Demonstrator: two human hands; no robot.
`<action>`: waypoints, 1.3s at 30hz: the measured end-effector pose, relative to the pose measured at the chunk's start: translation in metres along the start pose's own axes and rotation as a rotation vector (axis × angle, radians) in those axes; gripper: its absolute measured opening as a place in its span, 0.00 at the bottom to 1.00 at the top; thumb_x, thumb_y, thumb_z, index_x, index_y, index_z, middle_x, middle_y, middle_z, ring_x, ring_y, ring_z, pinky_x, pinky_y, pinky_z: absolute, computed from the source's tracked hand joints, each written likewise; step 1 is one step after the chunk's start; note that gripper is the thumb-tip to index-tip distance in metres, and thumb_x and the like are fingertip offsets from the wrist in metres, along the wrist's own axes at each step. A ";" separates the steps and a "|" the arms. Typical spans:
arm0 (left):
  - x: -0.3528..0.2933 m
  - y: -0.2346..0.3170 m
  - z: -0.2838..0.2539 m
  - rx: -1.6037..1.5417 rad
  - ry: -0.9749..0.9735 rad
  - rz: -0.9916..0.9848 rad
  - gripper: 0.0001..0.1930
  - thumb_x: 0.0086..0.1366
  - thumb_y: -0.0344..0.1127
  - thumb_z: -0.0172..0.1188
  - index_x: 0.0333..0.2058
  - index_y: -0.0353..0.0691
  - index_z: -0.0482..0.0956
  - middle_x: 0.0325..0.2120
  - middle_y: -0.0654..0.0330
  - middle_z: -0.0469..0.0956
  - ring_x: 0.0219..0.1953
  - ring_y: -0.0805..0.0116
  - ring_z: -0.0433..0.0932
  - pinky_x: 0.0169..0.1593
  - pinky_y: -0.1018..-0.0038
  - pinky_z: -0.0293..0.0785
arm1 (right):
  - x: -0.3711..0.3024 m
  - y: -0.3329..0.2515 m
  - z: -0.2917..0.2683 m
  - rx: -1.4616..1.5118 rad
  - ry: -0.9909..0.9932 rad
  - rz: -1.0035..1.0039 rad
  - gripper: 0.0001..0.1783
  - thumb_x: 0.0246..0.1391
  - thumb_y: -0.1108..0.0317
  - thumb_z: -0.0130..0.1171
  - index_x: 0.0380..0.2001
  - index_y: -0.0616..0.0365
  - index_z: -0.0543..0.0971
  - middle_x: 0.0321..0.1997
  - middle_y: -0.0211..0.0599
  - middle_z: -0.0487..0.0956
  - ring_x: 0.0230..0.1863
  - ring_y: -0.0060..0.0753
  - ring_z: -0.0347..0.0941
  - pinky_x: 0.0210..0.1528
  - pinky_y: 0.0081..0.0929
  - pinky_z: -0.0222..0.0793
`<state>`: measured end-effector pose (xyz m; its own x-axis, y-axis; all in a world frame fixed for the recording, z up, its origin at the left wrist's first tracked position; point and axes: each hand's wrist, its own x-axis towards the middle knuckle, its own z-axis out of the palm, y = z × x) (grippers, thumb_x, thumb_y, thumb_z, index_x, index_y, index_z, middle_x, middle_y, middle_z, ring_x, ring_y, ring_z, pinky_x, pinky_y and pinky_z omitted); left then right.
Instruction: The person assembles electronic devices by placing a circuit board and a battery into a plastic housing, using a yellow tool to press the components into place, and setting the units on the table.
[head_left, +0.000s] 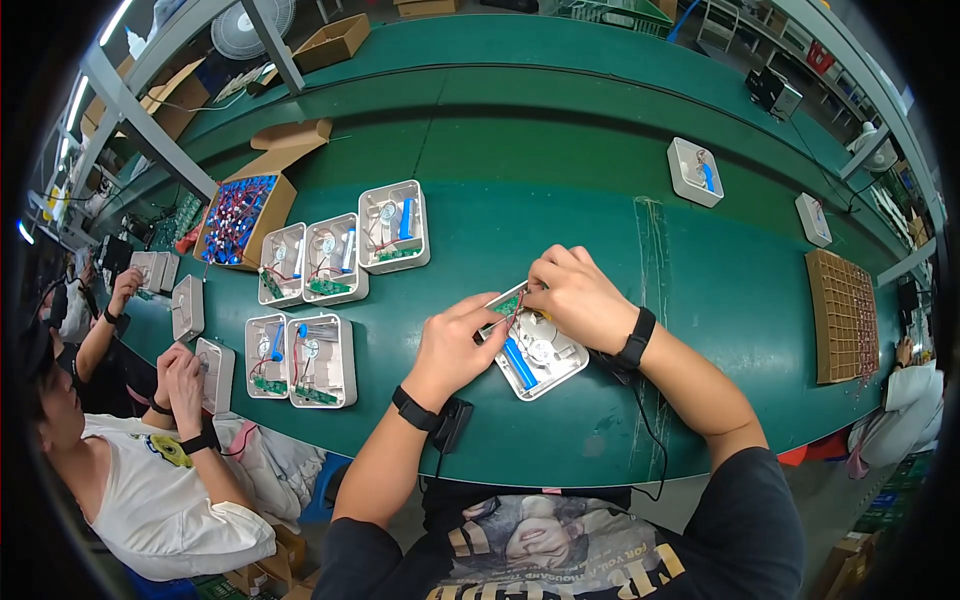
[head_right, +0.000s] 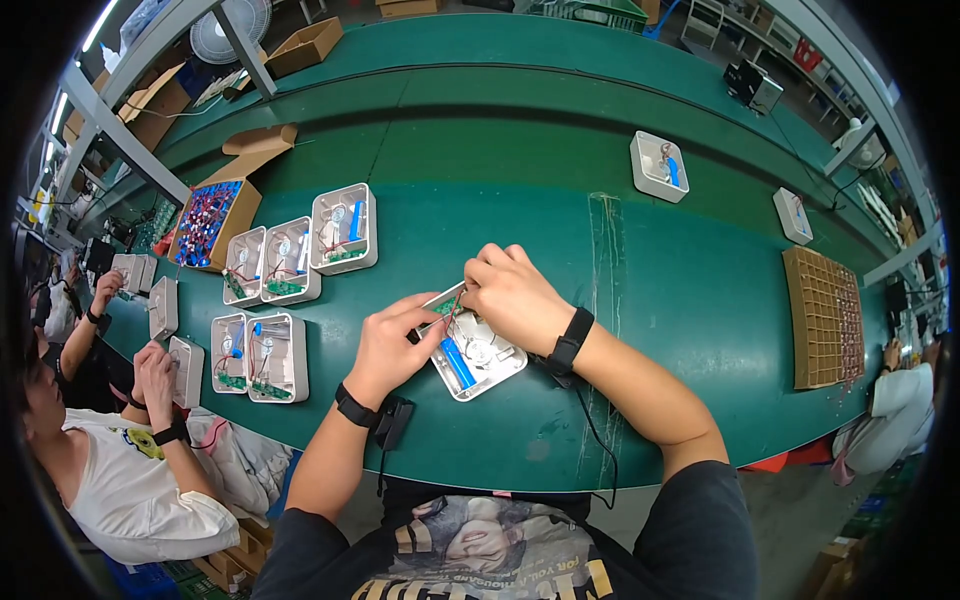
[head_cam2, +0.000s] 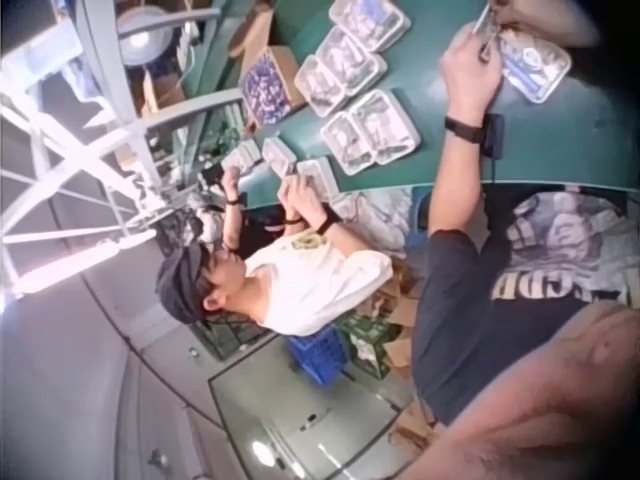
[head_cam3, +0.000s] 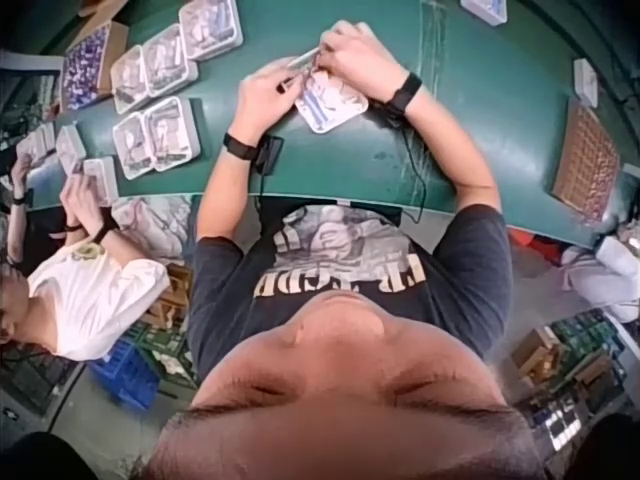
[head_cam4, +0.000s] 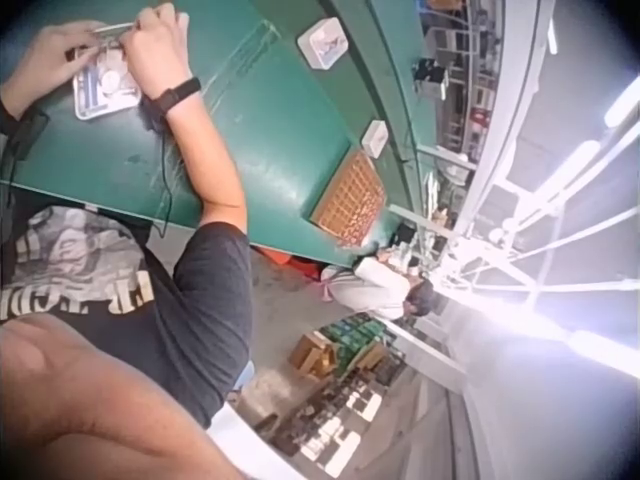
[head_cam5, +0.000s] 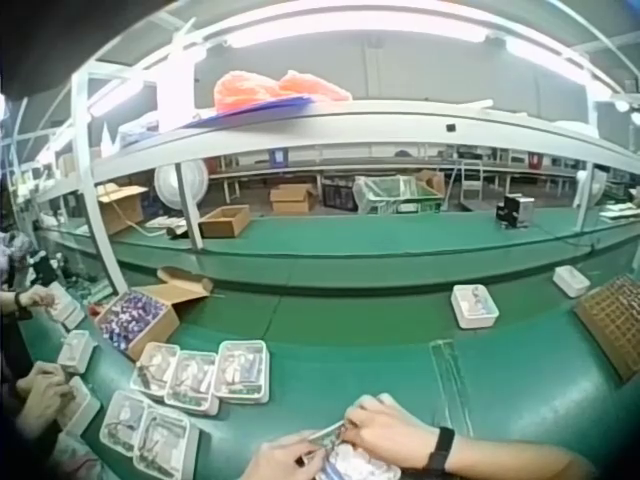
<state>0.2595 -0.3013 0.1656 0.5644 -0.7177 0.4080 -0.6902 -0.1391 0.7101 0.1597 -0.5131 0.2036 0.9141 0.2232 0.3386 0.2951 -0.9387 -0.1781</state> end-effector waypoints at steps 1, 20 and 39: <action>0.000 0.000 0.000 0.015 -0.004 -0.002 0.07 0.61 0.31 0.71 0.34 0.34 0.87 0.46 0.52 0.88 0.35 0.57 0.88 0.38 0.68 0.84 | 0.000 -0.002 -0.001 -0.036 -0.013 0.010 0.10 0.46 0.73 0.69 0.35 0.51 0.90 0.39 0.27 0.78 0.50 0.34 0.71 0.51 0.33 0.64; 0.001 -0.002 -0.002 0.237 0.171 -0.051 0.07 0.62 0.32 0.69 0.27 0.35 0.85 0.26 0.54 0.78 0.31 0.51 0.80 0.36 0.59 0.76 | -0.002 -0.049 -0.016 0.046 -0.062 -0.036 0.17 0.49 0.67 0.70 0.44 0.56 0.88 0.60 0.41 0.76 0.67 0.51 0.67 0.65 0.47 0.65; -0.002 0.005 0.005 0.174 0.073 0.050 0.08 0.60 0.34 0.70 0.27 0.36 0.83 0.27 0.56 0.79 0.31 0.53 0.79 0.38 0.60 0.77 | 0.010 -0.001 -0.005 0.467 0.020 0.386 0.07 0.64 0.68 0.62 0.42 0.60 0.81 0.50 0.43 0.81 0.55 0.46 0.75 0.57 0.38 0.71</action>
<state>0.2529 -0.3039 0.1657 0.5540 -0.6763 0.4855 -0.7828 -0.2247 0.5803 0.1676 -0.5115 0.2122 0.9753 -0.1202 0.1853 0.0380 -0.7354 -0.6766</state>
